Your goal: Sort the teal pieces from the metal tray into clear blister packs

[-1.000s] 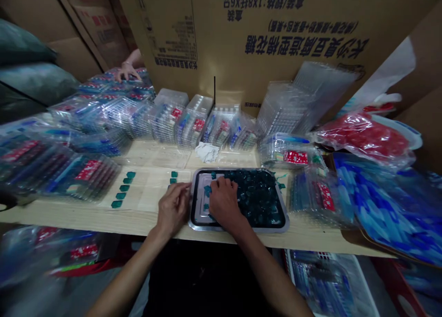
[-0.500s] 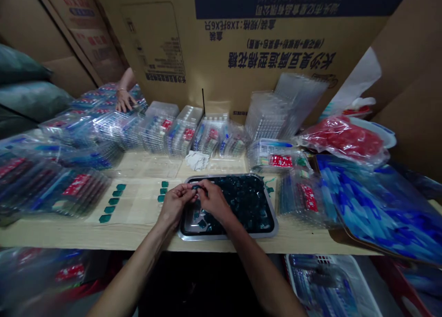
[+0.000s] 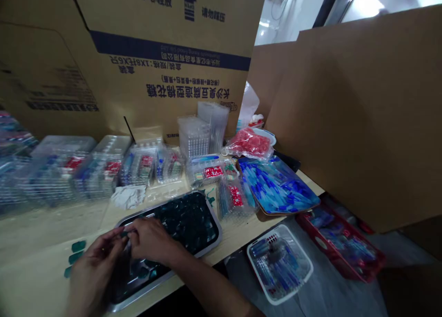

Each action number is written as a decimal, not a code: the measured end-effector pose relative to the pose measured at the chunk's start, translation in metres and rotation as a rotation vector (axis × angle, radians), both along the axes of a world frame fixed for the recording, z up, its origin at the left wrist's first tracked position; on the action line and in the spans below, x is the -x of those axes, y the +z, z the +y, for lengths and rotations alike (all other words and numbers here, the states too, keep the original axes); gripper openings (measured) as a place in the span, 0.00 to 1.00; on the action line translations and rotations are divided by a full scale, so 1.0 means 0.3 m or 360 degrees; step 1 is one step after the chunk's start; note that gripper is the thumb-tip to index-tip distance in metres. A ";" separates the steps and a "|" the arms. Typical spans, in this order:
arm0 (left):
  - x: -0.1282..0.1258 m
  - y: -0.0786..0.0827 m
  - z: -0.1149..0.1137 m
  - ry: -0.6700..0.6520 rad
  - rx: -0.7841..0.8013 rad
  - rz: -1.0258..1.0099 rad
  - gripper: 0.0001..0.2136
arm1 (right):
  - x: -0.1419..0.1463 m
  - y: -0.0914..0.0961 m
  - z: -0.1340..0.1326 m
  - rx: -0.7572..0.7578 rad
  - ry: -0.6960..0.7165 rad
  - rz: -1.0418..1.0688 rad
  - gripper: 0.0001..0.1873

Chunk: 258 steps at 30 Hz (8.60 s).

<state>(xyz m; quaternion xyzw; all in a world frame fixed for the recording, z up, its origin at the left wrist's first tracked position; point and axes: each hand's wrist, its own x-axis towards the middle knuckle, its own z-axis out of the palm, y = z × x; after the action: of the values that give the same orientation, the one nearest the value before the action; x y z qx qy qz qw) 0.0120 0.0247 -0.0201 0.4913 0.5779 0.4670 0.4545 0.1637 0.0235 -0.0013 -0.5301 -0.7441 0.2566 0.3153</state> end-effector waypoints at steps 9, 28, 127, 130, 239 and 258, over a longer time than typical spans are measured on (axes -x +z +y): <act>-0.005 0.000 -0.037 -0.0213 -0.0315 0.0152 0.19 | 0.013 -0.019 -0.016 0.0390 -0.0093 0.0356 0.12; -0.011 0.006 -0.114 -0.0005 -0.0416 -0.0131 0.18 | 0.073 -0.006 -0.088 0.0005 -0.0137 0.0108 0.10; 0.421 -0.050 -0.150 -0.0088 -0.0309 0.0380 0.15 | 0.041 -0.064 -0.044 0.0156 -0.0005 0.0209 0.12; 0.413 -0.028 -0.174 -0.0094 -0.0334 0.0513 0.18 | 0.071 -0.069 -0.051 0.0328 0.0053 0.0442 0.14; 0.442 -0.019 0.233 -0.0642 -0.0563 0.2349 0.09 | 0.210 0.100 -0.297 -0.1015 0.0762 -0.0935 0.04; 0.656 0.203 0.180 -0.0561 -0.0877 0.2617 0.09 | -0.188 0.143 -0.228 -0.1178 0.0013 -0.1123 0.15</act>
<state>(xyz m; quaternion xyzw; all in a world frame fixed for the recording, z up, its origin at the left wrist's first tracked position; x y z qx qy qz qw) -0.1848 0.0787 0.0408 0.8456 0.5046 0.0120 -0.1740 0.2200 -0.0449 0.0417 -0.4345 -0.8483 -0.2174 0.2106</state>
